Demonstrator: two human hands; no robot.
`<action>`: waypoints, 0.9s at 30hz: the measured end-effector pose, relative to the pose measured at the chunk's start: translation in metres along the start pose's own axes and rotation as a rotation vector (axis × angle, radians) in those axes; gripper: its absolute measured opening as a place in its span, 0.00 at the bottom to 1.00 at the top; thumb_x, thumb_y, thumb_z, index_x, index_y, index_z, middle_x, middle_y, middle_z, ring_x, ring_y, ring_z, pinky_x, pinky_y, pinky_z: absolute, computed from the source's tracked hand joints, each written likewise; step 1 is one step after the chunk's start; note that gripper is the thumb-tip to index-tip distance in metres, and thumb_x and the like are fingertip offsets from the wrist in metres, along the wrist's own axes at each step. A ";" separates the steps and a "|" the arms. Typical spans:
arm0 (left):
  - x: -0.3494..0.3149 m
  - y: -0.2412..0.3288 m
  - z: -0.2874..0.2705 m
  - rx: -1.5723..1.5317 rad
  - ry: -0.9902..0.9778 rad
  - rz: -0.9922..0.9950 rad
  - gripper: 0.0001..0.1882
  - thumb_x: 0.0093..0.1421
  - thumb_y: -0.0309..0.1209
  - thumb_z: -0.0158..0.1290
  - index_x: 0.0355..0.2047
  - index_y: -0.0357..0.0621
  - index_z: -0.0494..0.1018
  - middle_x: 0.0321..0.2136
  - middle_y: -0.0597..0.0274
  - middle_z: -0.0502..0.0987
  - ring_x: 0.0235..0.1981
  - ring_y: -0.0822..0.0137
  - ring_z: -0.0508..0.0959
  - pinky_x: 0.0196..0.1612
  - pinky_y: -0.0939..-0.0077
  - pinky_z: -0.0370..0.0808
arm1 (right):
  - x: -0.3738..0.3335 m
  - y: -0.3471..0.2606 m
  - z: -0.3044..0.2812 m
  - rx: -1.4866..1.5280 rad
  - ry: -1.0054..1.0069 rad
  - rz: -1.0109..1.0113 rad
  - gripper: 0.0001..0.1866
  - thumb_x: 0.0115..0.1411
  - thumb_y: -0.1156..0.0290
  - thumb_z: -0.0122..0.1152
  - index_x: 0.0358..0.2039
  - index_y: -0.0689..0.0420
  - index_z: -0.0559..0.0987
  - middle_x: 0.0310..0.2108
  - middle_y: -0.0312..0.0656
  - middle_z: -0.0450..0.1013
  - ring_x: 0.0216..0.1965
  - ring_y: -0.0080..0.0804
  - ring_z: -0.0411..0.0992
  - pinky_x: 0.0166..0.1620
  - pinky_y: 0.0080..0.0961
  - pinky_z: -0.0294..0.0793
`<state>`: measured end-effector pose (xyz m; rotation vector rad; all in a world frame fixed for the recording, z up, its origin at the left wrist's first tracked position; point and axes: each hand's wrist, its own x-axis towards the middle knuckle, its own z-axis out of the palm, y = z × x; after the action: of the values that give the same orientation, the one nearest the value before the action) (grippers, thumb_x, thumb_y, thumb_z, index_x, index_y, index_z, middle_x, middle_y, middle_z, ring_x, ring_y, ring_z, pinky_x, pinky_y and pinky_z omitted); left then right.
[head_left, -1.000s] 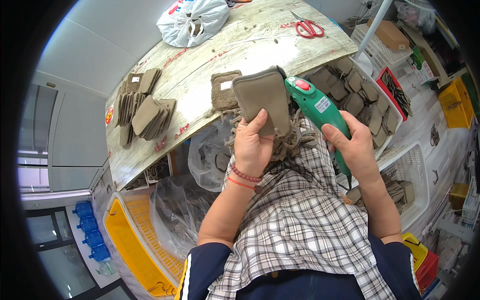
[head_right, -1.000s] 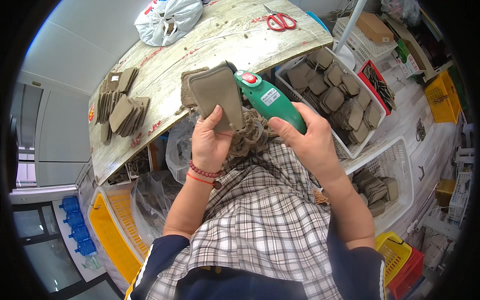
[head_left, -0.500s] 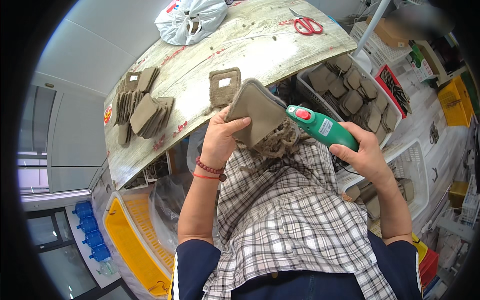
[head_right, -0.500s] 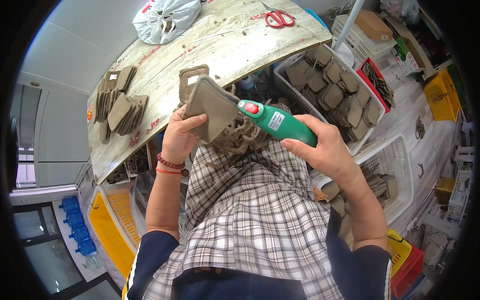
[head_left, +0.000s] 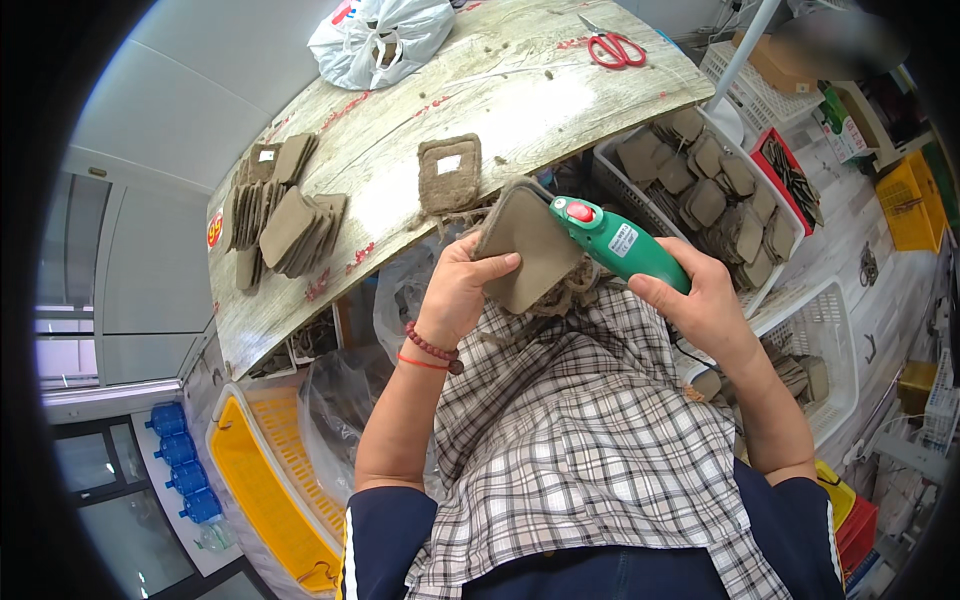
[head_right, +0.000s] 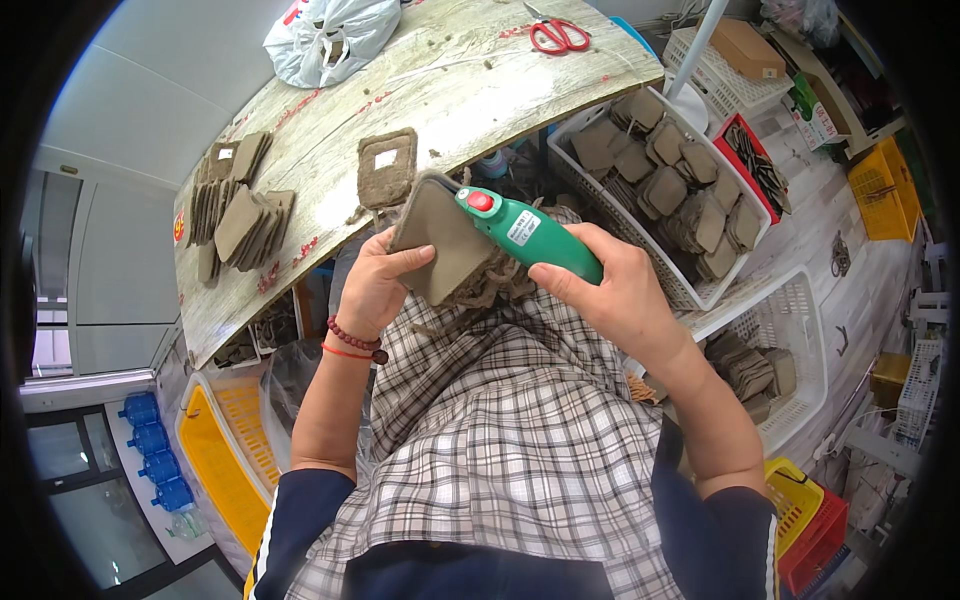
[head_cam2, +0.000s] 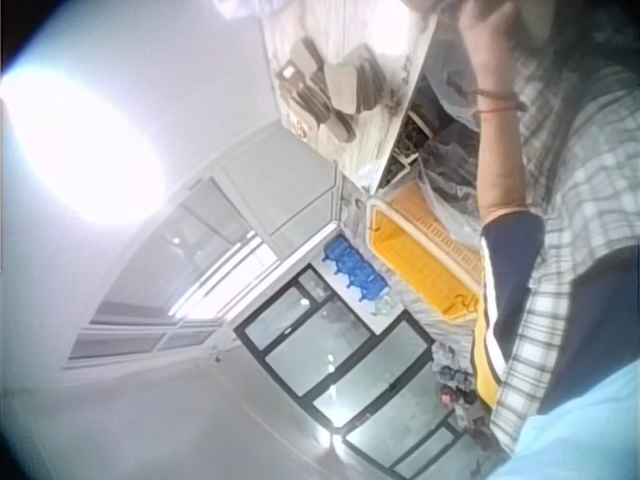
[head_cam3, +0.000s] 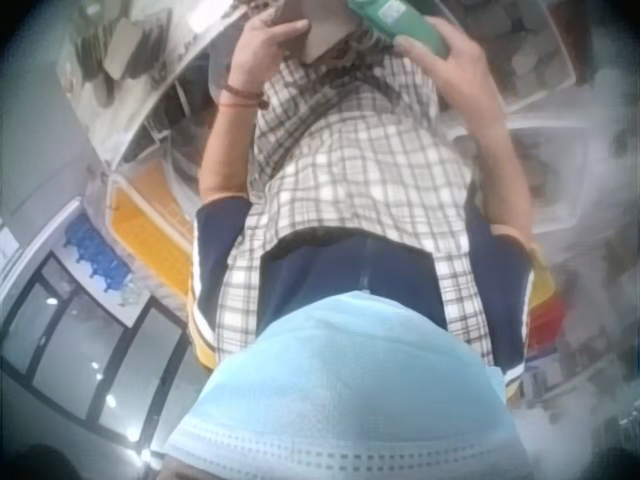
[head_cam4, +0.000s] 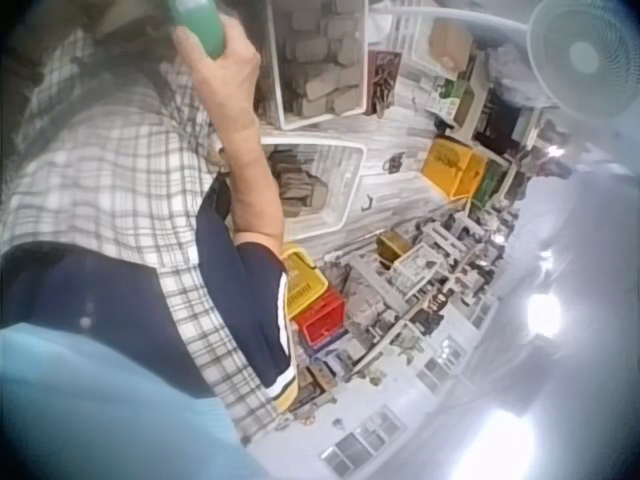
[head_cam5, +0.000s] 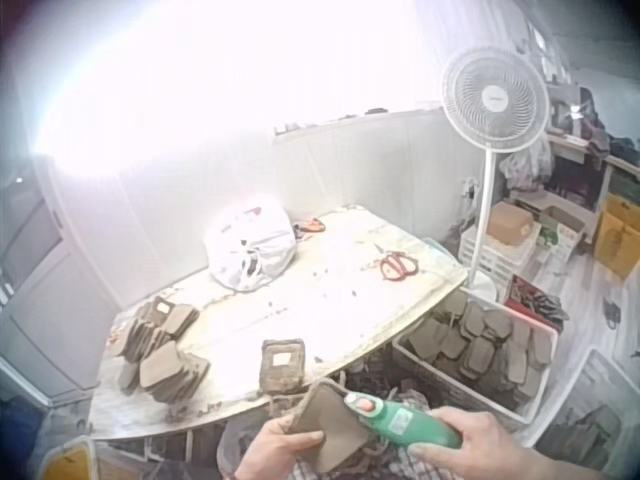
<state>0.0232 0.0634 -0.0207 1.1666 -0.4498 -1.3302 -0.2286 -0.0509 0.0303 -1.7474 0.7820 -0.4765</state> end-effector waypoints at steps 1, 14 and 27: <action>-0.001 0.000 0.001 0.009 0.003 -0.011 0.17 0.57 0.16 0.53 0.48 0.34 0.72 0.41 0.57 0.79 0.40 0.68 0.80 0.45 0.73 0.77 | 0.001 0.000 0.000 0.015 -0.015 0.017 0.20 0.57 0.60 0.66 0.43 0.62 0.76 0.27 0.36 0.73 0.27 0.18 0.69 0.32 0.18 0.69; -0.011 0.029 -0.018 0.310 0.113 0.098 0.12 0.53 0.18 0.57 0.39 0.39 0.73 0.31 0.64 0.79 0.32 0.75 0.78 0.38 0.78 0.76 | 0.003 0.004 -0.015 0.132 -0.150 0.186 0.19 0.56 0.58 0.66 0.37 0.62 0.77 0.22 0.32 0.70 0.22 0.15 0.66 0.26 0.16 0.66; -0.022 0.035 -0.028 0.113 0.123 0.125 0.09 0.55 0.22 0.59 0.37 0.35 0.78 0.32 0.59 0.81 0.32 0.71 0.80 0.38 0.77 0.77 | 0.001 0.010 -0.014 0.158 -0.275 0.171 0.21 0.56 0.56 0.66 0.41 0.62 0.77 0.24 0.33 0.72 0.22 0.16 0.67 0.26 0.16 0.68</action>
<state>0.0588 0.0879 0.0047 1.2847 -0.5049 -1.1306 -0.2398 -0.0635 0.0252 -1.5437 0.6704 -0.1721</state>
